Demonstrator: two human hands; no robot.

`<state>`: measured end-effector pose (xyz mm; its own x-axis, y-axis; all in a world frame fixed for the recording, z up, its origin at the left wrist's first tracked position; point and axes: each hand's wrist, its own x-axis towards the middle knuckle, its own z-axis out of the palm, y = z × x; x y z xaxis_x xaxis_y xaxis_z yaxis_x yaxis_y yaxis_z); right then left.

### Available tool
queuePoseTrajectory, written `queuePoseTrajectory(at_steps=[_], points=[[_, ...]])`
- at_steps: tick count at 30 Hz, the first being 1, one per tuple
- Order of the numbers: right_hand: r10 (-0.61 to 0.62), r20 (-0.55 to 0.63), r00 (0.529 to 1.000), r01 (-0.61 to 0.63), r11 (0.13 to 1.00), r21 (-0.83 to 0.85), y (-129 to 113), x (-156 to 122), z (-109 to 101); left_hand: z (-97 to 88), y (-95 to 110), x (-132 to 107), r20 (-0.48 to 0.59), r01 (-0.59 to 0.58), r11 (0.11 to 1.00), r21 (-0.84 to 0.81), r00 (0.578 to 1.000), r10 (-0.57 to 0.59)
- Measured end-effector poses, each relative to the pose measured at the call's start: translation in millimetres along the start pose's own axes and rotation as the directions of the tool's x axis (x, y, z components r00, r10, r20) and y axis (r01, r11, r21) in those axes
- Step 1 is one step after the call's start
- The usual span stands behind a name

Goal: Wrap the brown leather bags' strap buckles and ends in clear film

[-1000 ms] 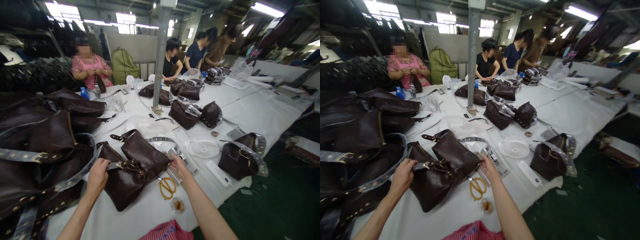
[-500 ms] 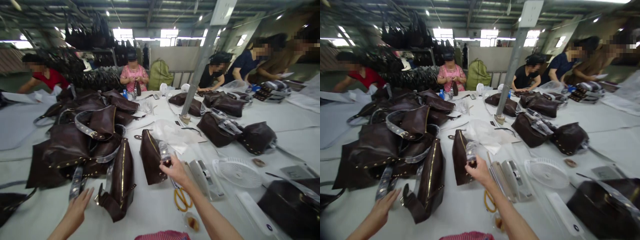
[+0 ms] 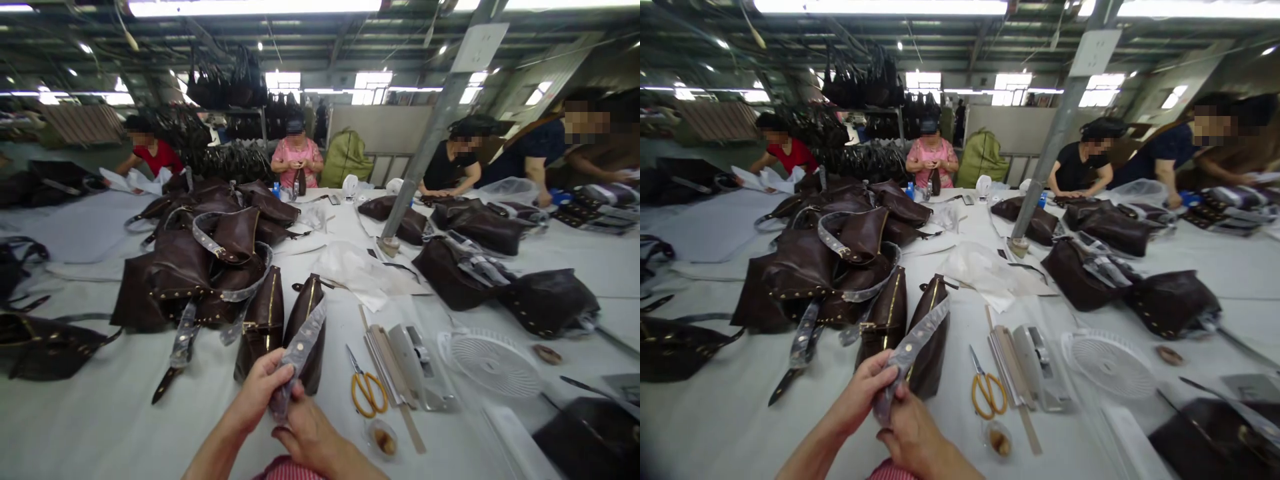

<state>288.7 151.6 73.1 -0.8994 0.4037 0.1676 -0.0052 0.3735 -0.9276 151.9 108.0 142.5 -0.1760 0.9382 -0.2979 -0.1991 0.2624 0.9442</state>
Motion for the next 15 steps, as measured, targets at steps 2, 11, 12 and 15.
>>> queuePoseTrajectory(at_steps=[2, 11, 12, 15], points=[[0.051, 0.040, 0.998, -0.059, 0.967, 0.247, -4.2, -7.4, -14.2, -4.6, 8.0, -19.9, 0.113, 0.021, 1.000, -0.011, 0.993, -0.020], [0.552, -0.060, 0.832, -0.059, 0.195, 0.979, 65.9, 5.2, -72.9, -17.7, 17.4, -104.7, 0.283, 0.270, 0.961, 0.056, 0.919, -0.275], [0.627, -0.101, 0.772, -0.045, 0.213, 0.976, 78.5, 8.5, -75.0, -20.0, 15.7, -110.4, 0.267, 0.286, 0.956, 0.060, 0.919, -0.291], [0.728, -0.157, 0.667, -0.047, 0.252, 0.967, 105.1, 12.1, -81.1, -33.0, 12.3, -124.4, 0.172, 0.310, 0.947, 0.083, 0.932, -0.320]])
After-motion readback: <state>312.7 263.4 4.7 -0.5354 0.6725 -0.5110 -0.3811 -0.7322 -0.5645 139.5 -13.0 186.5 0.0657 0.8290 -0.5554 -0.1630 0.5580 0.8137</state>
